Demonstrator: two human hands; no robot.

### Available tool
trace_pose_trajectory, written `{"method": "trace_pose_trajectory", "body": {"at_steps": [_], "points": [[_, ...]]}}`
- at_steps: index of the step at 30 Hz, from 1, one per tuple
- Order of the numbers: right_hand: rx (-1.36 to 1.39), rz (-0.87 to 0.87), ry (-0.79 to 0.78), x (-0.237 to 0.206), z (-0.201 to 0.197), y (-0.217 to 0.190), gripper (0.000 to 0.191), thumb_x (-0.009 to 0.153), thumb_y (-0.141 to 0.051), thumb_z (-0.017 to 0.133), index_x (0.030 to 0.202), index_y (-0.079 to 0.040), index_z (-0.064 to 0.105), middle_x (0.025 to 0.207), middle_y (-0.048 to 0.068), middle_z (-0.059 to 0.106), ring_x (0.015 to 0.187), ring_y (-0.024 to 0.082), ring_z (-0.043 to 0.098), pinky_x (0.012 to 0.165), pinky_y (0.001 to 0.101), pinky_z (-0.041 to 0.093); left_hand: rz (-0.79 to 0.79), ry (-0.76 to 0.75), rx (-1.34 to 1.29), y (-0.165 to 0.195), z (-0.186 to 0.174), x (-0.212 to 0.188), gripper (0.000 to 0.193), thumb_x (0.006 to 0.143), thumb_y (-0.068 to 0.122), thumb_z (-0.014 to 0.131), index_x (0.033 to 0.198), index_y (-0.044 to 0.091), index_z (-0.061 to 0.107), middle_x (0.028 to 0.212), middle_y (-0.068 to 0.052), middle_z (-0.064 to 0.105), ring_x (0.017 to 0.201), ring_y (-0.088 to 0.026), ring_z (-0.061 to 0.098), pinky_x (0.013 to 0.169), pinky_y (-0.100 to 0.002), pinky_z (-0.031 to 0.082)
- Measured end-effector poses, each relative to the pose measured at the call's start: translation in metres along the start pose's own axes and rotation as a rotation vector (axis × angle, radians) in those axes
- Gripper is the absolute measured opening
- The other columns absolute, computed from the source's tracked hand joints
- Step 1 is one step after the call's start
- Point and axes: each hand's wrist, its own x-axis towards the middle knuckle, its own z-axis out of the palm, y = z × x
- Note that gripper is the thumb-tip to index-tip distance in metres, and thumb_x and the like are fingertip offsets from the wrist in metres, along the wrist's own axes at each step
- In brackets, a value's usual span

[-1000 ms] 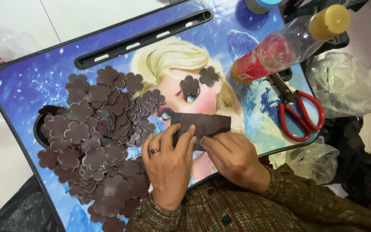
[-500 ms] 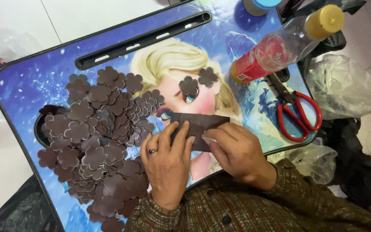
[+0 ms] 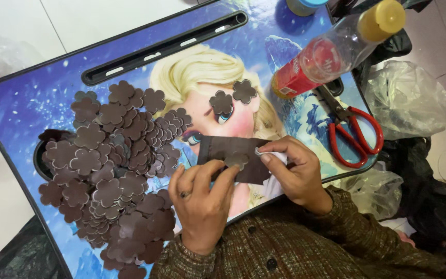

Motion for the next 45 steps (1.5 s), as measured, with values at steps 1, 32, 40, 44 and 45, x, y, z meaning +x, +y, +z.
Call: {"method": "trace_pose_trajectory", "body": {"at_steps": [1,32,40,44,45], "points": [[0.009,0.005,-0.009,-0.001,0.000,-0.001,0.013,0.093,-0.004,0.070,0.105,-0.001,0.074,0.096,0.006,0.070,0.081,0.010,0.064,0.069,0.0238,0.048,-0.008,-0.025,-0.006,-0.001,-0.001,-0.002,0.022,0.083,0.018,0.081,0.105,0.022,0.077,0.109,0.004,0.065,0.107,-0.019,0.059,0.111,-0.048,0.036],[-0.502,-0.449,-0.073,0.015,0.015,-0.040,0.020,0.084,-0.004,0.076,0.103,-0.006,0.072,0.094,0.009,0.067,0.086,0.030,0.066,0.076,0.0410,0.053,0.175,-0.138,0.192,0.006,0.004,-0.027,0.045,0.096,0.039,0.068,0.128,0.007,0.070,0.131,-0.004,0.066,0.097,-0.020,0.056,0.103,-0.040,0.045],[-0.452,-0.497,-0.072,0.032,0.029,-0.042,0.020,0.083,-0.002,0.074,0.102,-0.005,0.071,0.095,0.010,0.066,0.088,0.031,0.067,0.077,0.0410,0.053,0.172,-0.162,0.170,0.007,0.004,-0.026,0.044,0.097,0.036,0.068,0.127,0.003,0.068,0.131,-0.008,0.065,0.096,-0.021,0.058,0.104,-0.040,0.045],[-0.474,-0.540,-0.125,0.038,0.029,-0.046,0.017,0.083,-0.004,0.076,0.099,-0.006,0.071,0.092,0.010,0.067,0.084,0.032,0.066,0.073,0.0418,0.051,0.157,-0.148,0.163,0.006,0.003,-0.024,0.046,0.097,0.035,0.067,0.129,0.003,0.068,0.130,-0.008,0.065,0.095,-0.022,0.057,0.103,-0.040,0.045],[-0.491,-0.534,-0.116,0.039,0.028,-0.047,0.016,0.083,-0.004,0.077,0.098,-0.006,0.072,0.091,0.010,0.067,0.083,0.032,0.066,0.071,0.0425,0.050,0.157,-0.162,0.151,0.006,0.003,-0.024,0.046,0.097,0.035,0.067,0.130,0.003,0.068,0.130,-0.008,0.065,0.094,-0.022,0.057,0.102,-0.040,0.045]]}}
